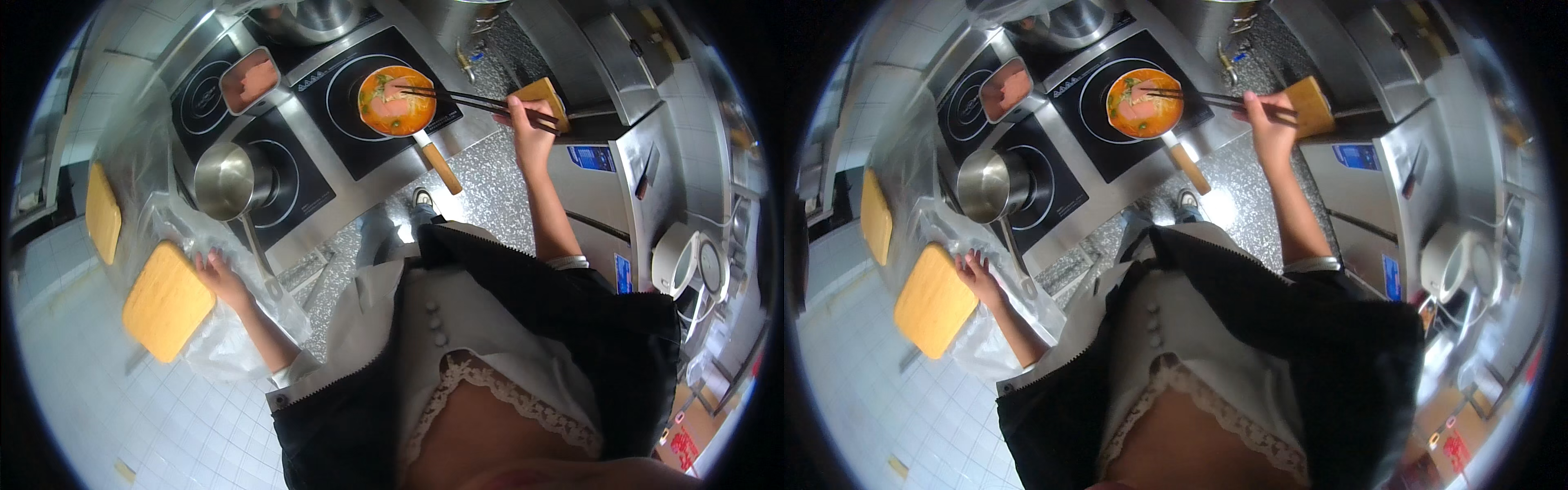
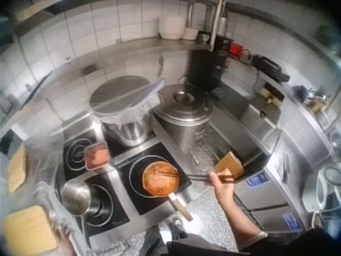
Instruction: The person operates a touchscreen POS, then cooks noodles and vegetables in a pot on an induction stove. They stir the contents with chopsticks, transfer the cooked noodles into a bowl, add a topping, and place the bowl on a counter.
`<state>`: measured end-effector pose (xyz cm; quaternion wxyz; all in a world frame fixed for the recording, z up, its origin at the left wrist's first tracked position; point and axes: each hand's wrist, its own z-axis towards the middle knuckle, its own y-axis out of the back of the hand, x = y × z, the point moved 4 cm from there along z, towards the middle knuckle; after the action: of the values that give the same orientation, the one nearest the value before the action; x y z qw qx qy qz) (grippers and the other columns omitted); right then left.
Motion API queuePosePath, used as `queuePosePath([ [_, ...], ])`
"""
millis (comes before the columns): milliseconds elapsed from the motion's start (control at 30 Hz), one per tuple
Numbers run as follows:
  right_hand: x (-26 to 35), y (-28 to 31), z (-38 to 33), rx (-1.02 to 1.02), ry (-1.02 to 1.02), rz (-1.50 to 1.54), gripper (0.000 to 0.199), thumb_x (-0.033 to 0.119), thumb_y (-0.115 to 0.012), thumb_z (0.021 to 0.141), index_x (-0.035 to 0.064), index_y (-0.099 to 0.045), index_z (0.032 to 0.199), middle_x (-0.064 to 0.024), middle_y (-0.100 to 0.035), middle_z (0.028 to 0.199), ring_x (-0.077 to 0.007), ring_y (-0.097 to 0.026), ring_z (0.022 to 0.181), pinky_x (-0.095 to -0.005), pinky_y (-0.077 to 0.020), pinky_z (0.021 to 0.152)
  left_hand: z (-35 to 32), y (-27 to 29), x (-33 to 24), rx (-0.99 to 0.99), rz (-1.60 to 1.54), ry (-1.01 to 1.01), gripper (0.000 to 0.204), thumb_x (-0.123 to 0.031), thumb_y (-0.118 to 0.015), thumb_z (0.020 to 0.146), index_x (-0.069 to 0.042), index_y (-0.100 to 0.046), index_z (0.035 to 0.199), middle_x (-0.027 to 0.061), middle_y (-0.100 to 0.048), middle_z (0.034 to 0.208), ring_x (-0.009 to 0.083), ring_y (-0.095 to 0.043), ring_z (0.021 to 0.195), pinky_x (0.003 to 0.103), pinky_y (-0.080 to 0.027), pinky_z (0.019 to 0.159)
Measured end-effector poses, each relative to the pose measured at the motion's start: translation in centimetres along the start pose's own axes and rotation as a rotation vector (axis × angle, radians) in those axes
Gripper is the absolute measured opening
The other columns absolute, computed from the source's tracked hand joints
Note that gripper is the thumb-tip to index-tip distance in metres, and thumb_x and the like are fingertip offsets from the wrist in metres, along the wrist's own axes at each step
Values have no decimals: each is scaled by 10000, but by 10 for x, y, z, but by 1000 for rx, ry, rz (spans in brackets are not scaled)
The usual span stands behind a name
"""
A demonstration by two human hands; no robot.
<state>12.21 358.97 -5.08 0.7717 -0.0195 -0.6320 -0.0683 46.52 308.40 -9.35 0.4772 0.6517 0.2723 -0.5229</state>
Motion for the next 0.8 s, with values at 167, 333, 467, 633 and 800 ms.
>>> queuePosePath([
  [167, 36, 4, 13, -8, 24, 152, 162, 97, -629, 891, -5, -517, 833, -151, -632, 770, -193, -660, 631, -308, -580, 586, -33, 32, -6, -89, 100, 28, 485, -254, -482, 981, -16, -308, 1366, 180, -526, 1203, 247, -562, 1080, 370, -488, 890],
  [333, 38, -156, -31, 508, -48, 282, 54, 100, -581, 916, 54, -554, 905, -82, -634, 837, -162, -635, 743, -304, -525, 739, 0, 60, -36, -130, 35, -35, 451, -245, -515, 971, -41, -368, 1346, 119, -572, 1128, 162, -561, 999, 300, -472, 854],
  [467, 36, -328, -126, 1123, 645, 223, 175, 60, -651, 823, 73, -644, 997, -103, -637, 925, -248, -617, 903, -320, -492, 798, 90, 74, -116, -75, 35, -239, 418, -197, -552, 950, -34, -423, 1313, 99, -593, 1110, 142, -558, 966, 272, -463, 843],
  [633, 1, -417, -193, 1541, 1099, -161, 180, 134, -656, 735, 141, -618, 910, -46, -583, 1047, -268, -560, 1002, -370, -469, 827, 232, 83, -206, 94, 117, -453, 405, -232, -590, 927, -18, -485, 1255, 111, -608, 1087, 171, -583, 986, 286, -464, 856],
  [800, -4, -427, -201, 1495, 1233, -263, 253, 135, -569, 818, 183, -606, 1063, -98, -535, 1136, -264, -512, 1094, -420, -401, 957, 431, 91, -258, 91, 123, -362, 423, -313, -681, 853, 10, -560, 1099, 84, -640, 877, 167, -608, 773, 277, -498, 691],
])
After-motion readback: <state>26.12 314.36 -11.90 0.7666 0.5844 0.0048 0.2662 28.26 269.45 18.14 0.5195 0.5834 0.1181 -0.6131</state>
